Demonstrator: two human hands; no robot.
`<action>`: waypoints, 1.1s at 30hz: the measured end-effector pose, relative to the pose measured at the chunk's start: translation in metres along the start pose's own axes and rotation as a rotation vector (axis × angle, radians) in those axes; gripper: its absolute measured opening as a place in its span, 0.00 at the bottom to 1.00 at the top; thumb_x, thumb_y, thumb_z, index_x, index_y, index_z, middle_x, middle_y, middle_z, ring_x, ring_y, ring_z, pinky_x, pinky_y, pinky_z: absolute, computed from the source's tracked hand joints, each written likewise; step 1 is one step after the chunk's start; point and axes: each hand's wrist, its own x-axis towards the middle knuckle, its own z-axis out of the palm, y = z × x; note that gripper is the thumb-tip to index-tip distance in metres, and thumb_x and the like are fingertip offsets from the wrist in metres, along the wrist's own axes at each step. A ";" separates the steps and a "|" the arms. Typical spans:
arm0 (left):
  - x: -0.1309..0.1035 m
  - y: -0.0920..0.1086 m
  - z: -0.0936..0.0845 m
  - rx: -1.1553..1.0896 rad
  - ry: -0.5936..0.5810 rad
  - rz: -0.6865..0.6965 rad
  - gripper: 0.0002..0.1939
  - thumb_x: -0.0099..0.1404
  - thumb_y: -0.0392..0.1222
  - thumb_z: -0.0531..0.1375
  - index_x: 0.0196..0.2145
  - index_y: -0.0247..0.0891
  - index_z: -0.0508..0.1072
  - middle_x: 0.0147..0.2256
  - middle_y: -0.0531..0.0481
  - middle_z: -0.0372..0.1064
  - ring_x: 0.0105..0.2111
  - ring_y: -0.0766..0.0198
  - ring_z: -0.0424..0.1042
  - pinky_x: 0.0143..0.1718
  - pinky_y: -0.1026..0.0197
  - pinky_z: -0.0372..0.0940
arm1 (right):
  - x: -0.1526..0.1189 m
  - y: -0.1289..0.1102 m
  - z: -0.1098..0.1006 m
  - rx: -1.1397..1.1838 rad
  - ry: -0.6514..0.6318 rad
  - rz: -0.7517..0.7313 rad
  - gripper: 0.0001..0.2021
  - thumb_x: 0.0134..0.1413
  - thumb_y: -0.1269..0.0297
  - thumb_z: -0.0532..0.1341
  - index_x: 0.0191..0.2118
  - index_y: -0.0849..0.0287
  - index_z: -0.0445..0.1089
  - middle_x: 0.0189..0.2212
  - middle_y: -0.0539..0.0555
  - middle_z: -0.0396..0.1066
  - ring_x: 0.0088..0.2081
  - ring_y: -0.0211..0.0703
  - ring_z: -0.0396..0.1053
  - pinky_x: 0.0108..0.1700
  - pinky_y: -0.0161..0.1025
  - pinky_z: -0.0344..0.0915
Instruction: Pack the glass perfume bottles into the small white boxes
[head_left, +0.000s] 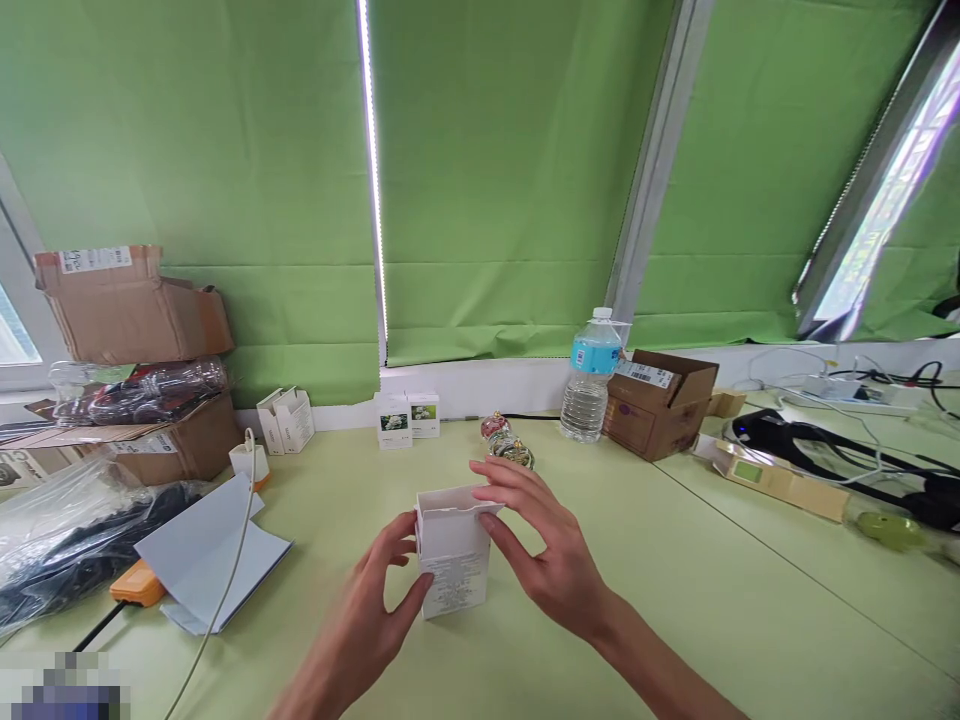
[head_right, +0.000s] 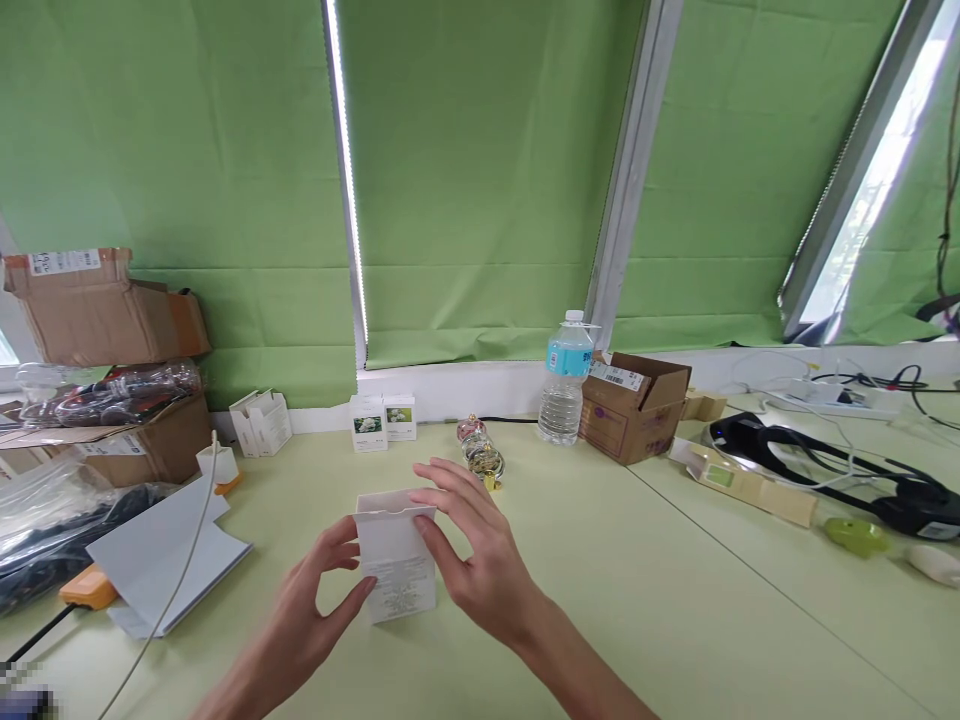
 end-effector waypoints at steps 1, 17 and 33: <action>0.000 -0.001 0.000 0.005 0.000 0.001 0.25 0.67 0.45 0.55 0.59 0.54 0.52 0.54 0.51 0.66 0.47 0.62 0.71 0.48 0.56 0.68 | 0.000 -0.001 0.000 -0.005 0.030 -0.021 0.15 0.60 0.74 0.57 0.51 0.55 0.66 0.55 0.56 0.66 0.59 0.49 0.59 0.59 0.51 0.61; 0.000 -0.003 0.000 -0.002 0.001 -0.025 0.27 0.67 0.45 0.55 0.60 0.52 0.49 0.54 0.48 0.65 0.47 0.60 0.71 0.49 0.52 0.68 | -0.007 -0.005 0.001 -0.305 -0.048 -0.274 0.21 0.56 0.73 0.60 0.56 0.62 0.65 0.54 0.61 0.67 0.58 0.55 0.60 0.56 0.54 0.64; -0.005 -0.005 0.015 -0.113 -0.107 -0.197 0.36 0.63 0.44 0.58 0.64 0.48 0.45 0.50 0.45 0.70 0.50 0.55 0.70 0.51 0.49 0.65 | -0.008 0.005 0.005 -0.273 -0.111 -0.206 0.18 0.58 0.70 0.59 0.55 0.61 0.66 0.54 0.61 0.67 0.58 0.54 0.60 0.56 0.53 0.64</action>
